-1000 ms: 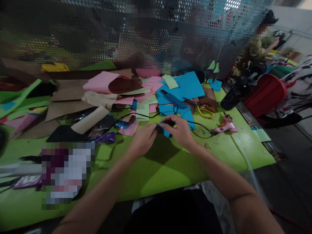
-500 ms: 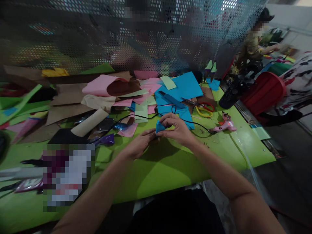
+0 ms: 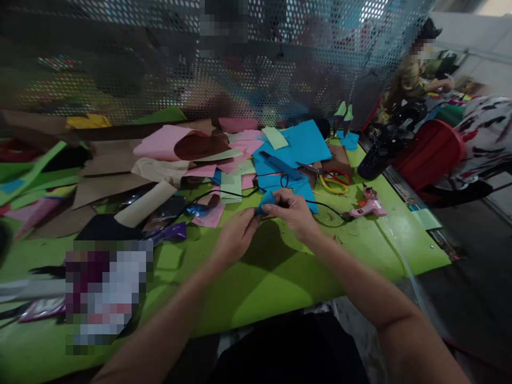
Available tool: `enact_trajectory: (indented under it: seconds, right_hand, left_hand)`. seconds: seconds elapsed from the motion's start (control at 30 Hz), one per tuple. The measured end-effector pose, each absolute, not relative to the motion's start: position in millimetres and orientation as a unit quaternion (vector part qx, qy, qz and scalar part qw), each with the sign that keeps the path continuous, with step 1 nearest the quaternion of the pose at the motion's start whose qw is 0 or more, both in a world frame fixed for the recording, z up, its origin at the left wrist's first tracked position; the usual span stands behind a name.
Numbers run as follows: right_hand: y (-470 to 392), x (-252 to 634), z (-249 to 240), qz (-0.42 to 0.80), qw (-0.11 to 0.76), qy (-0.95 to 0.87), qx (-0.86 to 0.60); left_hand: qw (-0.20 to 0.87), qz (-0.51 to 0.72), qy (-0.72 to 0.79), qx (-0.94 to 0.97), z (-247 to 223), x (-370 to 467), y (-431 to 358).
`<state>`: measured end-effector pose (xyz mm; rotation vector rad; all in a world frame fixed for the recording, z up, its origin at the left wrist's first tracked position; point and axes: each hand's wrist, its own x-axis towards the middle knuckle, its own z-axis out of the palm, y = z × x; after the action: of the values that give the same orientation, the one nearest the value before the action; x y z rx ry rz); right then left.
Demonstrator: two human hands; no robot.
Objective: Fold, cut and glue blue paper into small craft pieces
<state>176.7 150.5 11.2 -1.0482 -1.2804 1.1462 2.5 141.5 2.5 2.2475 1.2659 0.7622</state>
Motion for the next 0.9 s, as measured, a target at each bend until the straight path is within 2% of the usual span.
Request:
enact_trajectory:
  seconds: [0.17,0.43,0.9]
  right_hand:
    - [150.1,177.8,12.8,0.477,0.535,-0.508,-0.477]
    - [150.7,178.9,12.3,0.469,0.531,-0.525,-0.472]
    - [150.7,182.4,16.2,0.398,0.536,-0.551,-0.501]
  left_hand:
    - [0.250,0.294,0.448,0.806,2.0,2.0,142.6]
    - [0.452,0.352,0.447,0.687,0.0,2.6,147.0]
    - [0.438,0.356,0.435,0.701,-0.4,2.7,147.6]
